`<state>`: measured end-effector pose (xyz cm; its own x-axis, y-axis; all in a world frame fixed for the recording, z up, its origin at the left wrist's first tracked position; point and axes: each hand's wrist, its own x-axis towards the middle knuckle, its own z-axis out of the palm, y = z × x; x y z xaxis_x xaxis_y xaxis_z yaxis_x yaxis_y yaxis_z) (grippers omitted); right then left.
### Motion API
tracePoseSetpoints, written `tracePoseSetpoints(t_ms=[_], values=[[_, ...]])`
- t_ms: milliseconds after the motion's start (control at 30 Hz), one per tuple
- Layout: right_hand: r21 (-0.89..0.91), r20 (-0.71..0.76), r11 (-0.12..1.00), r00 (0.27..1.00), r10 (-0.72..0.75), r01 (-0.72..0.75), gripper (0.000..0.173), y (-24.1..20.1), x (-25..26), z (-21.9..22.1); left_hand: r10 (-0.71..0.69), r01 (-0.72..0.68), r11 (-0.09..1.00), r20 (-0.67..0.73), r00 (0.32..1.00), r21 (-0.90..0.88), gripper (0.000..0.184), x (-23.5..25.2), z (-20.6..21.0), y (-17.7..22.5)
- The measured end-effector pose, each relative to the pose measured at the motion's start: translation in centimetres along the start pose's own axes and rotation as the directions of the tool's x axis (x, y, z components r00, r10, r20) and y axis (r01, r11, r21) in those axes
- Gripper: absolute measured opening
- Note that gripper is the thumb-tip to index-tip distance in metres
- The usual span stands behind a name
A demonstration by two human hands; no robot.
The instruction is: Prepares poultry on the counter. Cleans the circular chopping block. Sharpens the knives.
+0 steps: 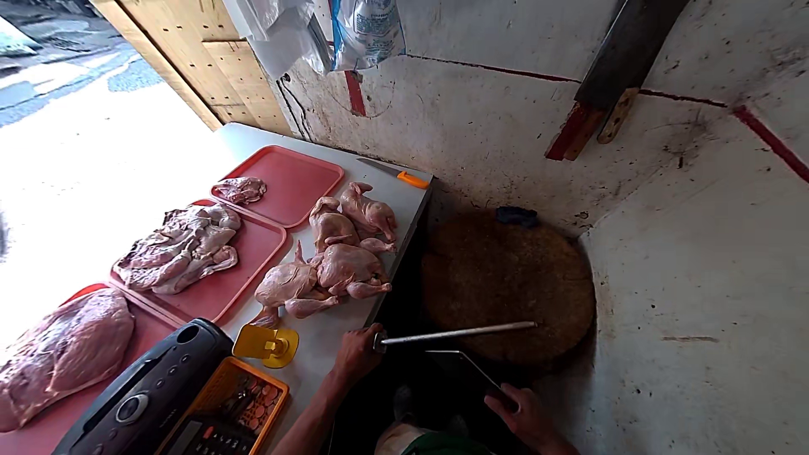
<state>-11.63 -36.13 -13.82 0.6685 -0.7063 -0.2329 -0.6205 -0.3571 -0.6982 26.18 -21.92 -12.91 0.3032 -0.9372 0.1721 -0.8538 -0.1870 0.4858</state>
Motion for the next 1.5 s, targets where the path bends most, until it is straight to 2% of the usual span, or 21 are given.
tracePoseSetpoints(t_ms=[67, 133, 200, 267, 300, 367, 467, 500, 567, 633, 767, 833, 900, 967, 1067, 1100, 1233, 1267, 1333, 1400, 1500], values=[[0.151, 0.131, 0.98, 0.985, 0.112, -0.131, 0.048, -0.9, -0.2, -1.0, -0.03, 0.03, 1.0, -0.094, 0.995, -0.002, 0.021, 0.4, -0.4, -1.2], [0.509, 0.064, 0.851, 0.992, 0.113, -0.13, 0.04, -4.4, 0.4, -3.5, 0.016, -0.014, 1.0, -0.159, 0.987, 0.011, 0.022, 0.9, -0.6, -1.9], [0.83, -0.094, 0.551, 0.995, -0.011, 0.085, 0.046, -8.6, 1.8, -6.7, 0.122, -0.117, 0.992, -0.2, 0.972, 0.036, 0.023, 1.8, -0.6, -1.8], [0.916, -0.273, 0.244, 0.94, -0.206, 0.319, 0.052, -11.4, 2.8, -8.2, 0.215, -0.21, 0.977, -0.215, 0.953, 0.049, 0.023, 2.9, -0.7, -1.0], [0.915, -0.308, 0.176, 0.91, -0.279, 0.364, 0.054, -11.8, 2.8, -7.7, 0.243, -0.239, 0.97, -0.227, 0.943, 0.047, 0.023, 3.4, -0.6, -0.6], [0.938, -0.231, 0.208, 0.948, -0.221, 0.277, 0.048, -10.7, 1.5, -4.9, 0.265, -0.263, 0.964, -0.256, 0.93, 0.042, 0.021, 4.1, -0.3, -0.1], [0.875, -0.05, 0.48, 0.998, -0.034, 0.06, 0.042, -9.3, 0.8, -3.5, 0.286, -0.281, 0.958, -0.264, 0.921, 0.054, 0.02, 4.4, 0.1, -0.3], [0.879, -0.112, 0.46, 0.992, -0.058, 0.126, 0.044, -9.5, 1.1, -4.3, 0.296, -0.289, 0.955, -0.263, 0.918, 0.066, 0.02, 4.5, 0.1, -0.4], [0.904, -0.299, 0.26, 0.937, -0.178, 0.338, 0.052, -10.9, 1.9, -6.0, 0.309, -0.3, 0.951, -0.265, 0.913, 0.073, 0.02, 4.5, 0.2, -0.2], [0.902, -0.326, 0.196, 0.906, -0.271, 0.384, 0.054, -11.3, 1.7, -5.8, 0.313, -0.31, 0.949, -0.281, 0.907, 0.057, 0.02, 4.8, 0.3, 0.1], [0.804, -0.04, 0.594, 0.999, 0.0, 0.032, 0.034, -8.6, 0.2, -2.6, 0.353, -0.35, 0.935, -0.303, 0.885, 0.065, 0.022, 5.5, -0.2, 0.1], [0.835, -0.149, 0.533, 0.989, -0.018, 0.136, 0.041, -9.5, 0.6, -4.4, 0.371, -0.362, 0.928, -0.291, 0.882, 0.085, 0.022, 5.7, -0.2, 0.0], [0.861, -0.352, 0.322, 0.918, -0.183, 0.394, 0.052, -11.3, 1.4, -6.2, 0.376, -0.37, 0.926, -0.282, 0.883, 0.078, 0.022, 5.5, 0.0, 0.2], [0.861, -0.355, 0.285, 0.9, -0.254, 0.42, 0.05, -11.1, 1.4, -5.2, 0.375, -0.371, 0.926, -0.295, 0.879, 0.072, 0.022, 5.7, 0.0, 0.3], [0.738, -0.086, 0.67, 0.996, -0.023, 0.079, 0.039, -7.5, -0.3, -2.6, 0.387, -0.387, 0.92, -0.307, 0.869, 0.065, 0.022, 5.6, 0.3, 0.6], [0.697, -0.077, 0.715, 0.997, -0.012, 0.062, 0.042, -7.3, 0.0, -3.0, 0.398, -0.396, 0.916, -0.307, 0.865, 0.071, 0.023, 5.7, 0.3, 0.6], [0.824, -0.324, 0.373, 0.894, -0.309, 0.427, 0.046, -9.4, 0.6, -5.2, 0.39, -0.391, 0.919, -0.299, 0.871, 0.059, 0.023, 5.1, 0.7, 1.0], [0.831, -0.317, 0.362, 0.894, -0.316, 0.423, 0.04, -9.0, 0.6, -4.4, 0.389, -0.392, 0.918, -0.304, 0.87, 0.052, 0.024, 5.2, 0.7, 1.1], [0.803, -0.177, 0.544, 0.969, -0.173, 0.244, 0.033, -7.1, 0.0, -3.1, 0.392, -0.4, 0.916, -0.321, 0.863, 0.042, 0.025, 5.4, 0.7, 1.5], [0.751, -0.169, 0.615, 0.97, -0.174, 0.241, 0.035, -7.1, 0.0, -4.1, 0.406, -0.411, 0.91, -0.323, 0.855, 0.056, 0.026, 5.4, 0.5, 1.6], [0.77, -0.365, 0.373, 0.836, -0.408, 0.518, 0.045, -9.6, 0.7, -6.8, 0.409, -0.412, 0.909, -0.333, 0.849, 0.068, 0.026, 5.3, 0.9, 2.0]])
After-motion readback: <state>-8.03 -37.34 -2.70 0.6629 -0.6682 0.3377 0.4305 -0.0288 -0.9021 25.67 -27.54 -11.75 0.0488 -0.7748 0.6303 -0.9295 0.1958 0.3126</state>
